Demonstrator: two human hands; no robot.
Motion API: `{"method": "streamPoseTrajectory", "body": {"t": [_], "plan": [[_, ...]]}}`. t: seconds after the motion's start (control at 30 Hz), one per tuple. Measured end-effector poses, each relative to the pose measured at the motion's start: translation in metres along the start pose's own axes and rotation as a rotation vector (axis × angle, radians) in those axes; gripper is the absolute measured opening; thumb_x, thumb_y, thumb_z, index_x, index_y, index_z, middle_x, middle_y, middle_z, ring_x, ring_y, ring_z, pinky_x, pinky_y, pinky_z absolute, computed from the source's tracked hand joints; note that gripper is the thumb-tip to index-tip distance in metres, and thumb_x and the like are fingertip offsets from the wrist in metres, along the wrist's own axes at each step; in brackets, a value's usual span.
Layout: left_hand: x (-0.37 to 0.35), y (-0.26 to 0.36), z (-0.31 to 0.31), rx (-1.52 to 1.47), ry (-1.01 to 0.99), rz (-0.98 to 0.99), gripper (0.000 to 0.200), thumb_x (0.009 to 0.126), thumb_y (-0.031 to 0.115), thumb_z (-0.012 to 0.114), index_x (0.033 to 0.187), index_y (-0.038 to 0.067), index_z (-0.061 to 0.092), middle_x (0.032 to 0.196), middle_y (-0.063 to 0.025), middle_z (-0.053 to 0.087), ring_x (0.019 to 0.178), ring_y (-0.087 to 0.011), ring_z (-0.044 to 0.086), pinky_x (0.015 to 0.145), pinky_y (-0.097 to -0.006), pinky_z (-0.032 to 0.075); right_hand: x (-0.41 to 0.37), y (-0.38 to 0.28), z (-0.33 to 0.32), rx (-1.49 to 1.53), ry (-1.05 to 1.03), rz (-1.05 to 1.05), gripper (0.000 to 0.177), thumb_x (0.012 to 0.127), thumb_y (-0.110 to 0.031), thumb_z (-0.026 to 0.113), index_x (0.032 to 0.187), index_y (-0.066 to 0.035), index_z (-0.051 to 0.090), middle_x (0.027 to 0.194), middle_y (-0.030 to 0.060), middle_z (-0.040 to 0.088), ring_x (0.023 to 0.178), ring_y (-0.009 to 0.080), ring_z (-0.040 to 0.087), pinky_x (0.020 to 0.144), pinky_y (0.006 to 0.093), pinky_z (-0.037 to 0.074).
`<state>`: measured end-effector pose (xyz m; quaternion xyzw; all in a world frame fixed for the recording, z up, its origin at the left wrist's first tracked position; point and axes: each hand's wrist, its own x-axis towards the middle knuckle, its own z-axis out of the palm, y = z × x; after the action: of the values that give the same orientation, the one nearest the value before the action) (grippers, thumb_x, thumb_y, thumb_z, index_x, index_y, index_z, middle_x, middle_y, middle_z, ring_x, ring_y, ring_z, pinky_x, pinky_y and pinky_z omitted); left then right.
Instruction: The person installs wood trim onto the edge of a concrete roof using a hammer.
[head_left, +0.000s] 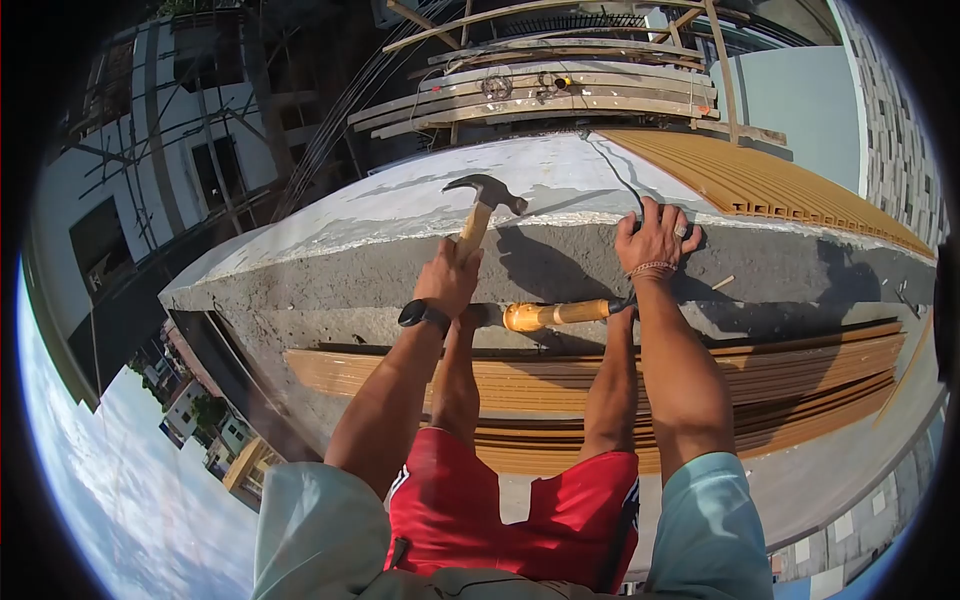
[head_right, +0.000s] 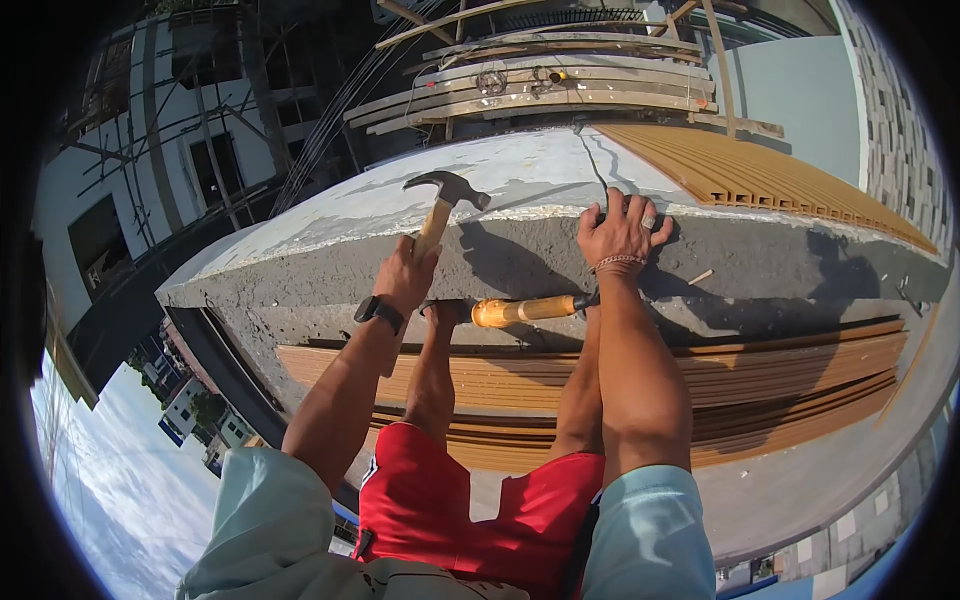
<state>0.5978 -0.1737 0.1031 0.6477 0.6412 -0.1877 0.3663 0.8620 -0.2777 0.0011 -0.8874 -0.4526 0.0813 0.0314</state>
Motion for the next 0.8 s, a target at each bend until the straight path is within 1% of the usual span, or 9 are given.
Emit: {"method": "streamPoseTrajectory", "body": {"t": [0.1, 0.3, 0.37, 0.43, 0.5, 0.63, 0.67, 0.77, 0.8], "plan": [[-0.017, 0.02, 0.006, -0.111, 0.12, -0.171, 0.043, 0.09, 0.042, 0.054, 0.099, 0.002, 0.045, 0.078, -0.0284, 0.062, 0.079, -0.0489, 0.059, 0.066, -0.0527, 0.047, -0.01, 0.0, -0.004, -0.011, -0.061, 0.015, 0.035, 0.077, -0.034, 0.055, 0.106, -0.016, 0.06, 0.1, 0.011, 0.052, 0.11, 0.0302, 0.042, 0.098, 0.0601, 0.015], [-0.009, 0.005, 0.008, -0.003, 0.015, 0.023, 0.042, 0.091, 0.042, 0.053, 0.1, 0.003, 0.04, 0.076, -0.028, 0.062, 0.074, -0.0475, 0.06, 0.061, -0.0521, 0.047, -0.006, 0.001, -0.002, -0.03, -0.025, -0.005, 0.034, 0.077, -0.034, 0.056, 0.105, -0.015, 0.06, 0.098, 0.0107, 0.051, 0.108, 0.0308, 0.043, 0.098, 0.0605, 0.015], [-0.027, 0.028, 0.01, -0.128, 0.126, -0.189, 0.043, 0.09, 0.041, 0.055, 0.098, 0.0, 0.047, 0.076, -0.0256, 0.063, 0.075, -0.0458, 0.061, 0.062, -0.05, 0.048, -0.01, -0.001, -0.004, 0.002, -0.041, 0.001, 0.034, 0.077, -0.034, 0.056, 0.105, -0.015, 0.06, 0.098, 0.0107, 0.051, 0.108, 0.0303, 0.043, 0.098, 0.0604, 0.015], [-0.02, 0.012, 0.02, -0.014, 0.14, -0.098, 0.043, 0.09, 0.041, 0.055, 0.098, 0.0, 0.046, 0.074, -0.0253, 0.063, 0.072, -0.0455, 0.062, 0.061, -0.0494, 0.048, -0.006, 0.0, -0.001, -0.008, -0.02, 0.001, 0.034, 0.077, -0.034, 0.056, 0.104, -0.015, 0.06, 0.097, 0.0101, 0.051, 0.109, 0.0293, 0.043, 0.099, 0.0606, 0.015], [-0.005, 0.009, 0.01, -0.046, 0.005, -0.001, 0.04, 0.09, 0.04, 0.054, 0.099, 0.003, 0.041, 0.073, -0.0275, 0.062, 0.072, -0.0485, 0.06, 0.06, -0.0522, 0.047, 0.0, 0.001, 0.002, 0.013, 0.041, -0.015, 0.034, 0.077, -0.035, 0.056, 0.104, -0.015, 0.06, 0.097, 0.0103, 0.051, 0.109, 0.0292, 0.043, 0.098, 0.0601, 0.015], [-0.028, 0.031, 0.02, -0.107, 0.075, -0.127, 0.04, 0.089, 0.04, 0.057, 0.1, 0.003, 0.046, 0.076, -0.0269, 0.062, 0.075, -0.0473, 0.061, 0.062, -0.0507, 0.048, -0.016, 0.001, 0.0, 0.003, -0.04, 0.01, 0.035, 0.077, -0.035, 0.056, 0.105, -0.015, 0.06, 0.099, 0.0103, 0.051, 0.11, 0.0293, 0.042, 0.098, 0.0602, 0.015], [-0.022, 0.019, 0.029, 0.005, 0.008, -0.045, 0.041, 0.089, 0.04, 0.057, 0.101, 0.003, 0.045, 0.075, -0.0264, 0.063, 0.074, -0.0469, 0.061, 0.061, -0.0502, 0.048, -0.011, 0.001, 0.0, 0.01, -0.016, 0.007, 0.034, 0.077, -0.035, 0.056, 0.104, -0.016, 0.06, 0.099, 0.01, 0.051, 0.111, 0.0291, 0.042, 0.098, 0.0602, 0.015], [-0.012, 0.022, 0.01, -0.087, 0.035, 0.046, 0.039, 0.09, 0.039, 0.055, 0.1, 0.004, 0.042, 0.074, -0.0286, 0.061, 0.074, -0.0498, 0.059, 0.062, -0.0534, 0.047, -0.005, 0.003, 0.0, 0.011, -0.019, 0.009, 0.033, 0.077, -0.035, 0.055, 0.104, -0.016, 0.06, 0.099, 0.0099, 0.051, 0.111, 0.03, 0.042, 0.098, 0.0601, 0.015], [-0.018, 0.035, 0.003, -0.119, 0.031, -0.047, 0.039, 0.09, 0.04, 0.055, 0.1, 0.004, 0.042, 0.075, -0.0289, 0.062, 0.074, -0.0498, 0.059, 0.062, -0.054, 0.047, -0.006, 0.004, 0.002, 0.018, -0.014, 0.004, 0.033, 0.077, -0.035, 0.056, 0.104, -0.016, 0.06, 0.1, 0.0099, 0.051, 0.111, 0.03, 0.042, 0.098, 0.0602, 0.015]]}}
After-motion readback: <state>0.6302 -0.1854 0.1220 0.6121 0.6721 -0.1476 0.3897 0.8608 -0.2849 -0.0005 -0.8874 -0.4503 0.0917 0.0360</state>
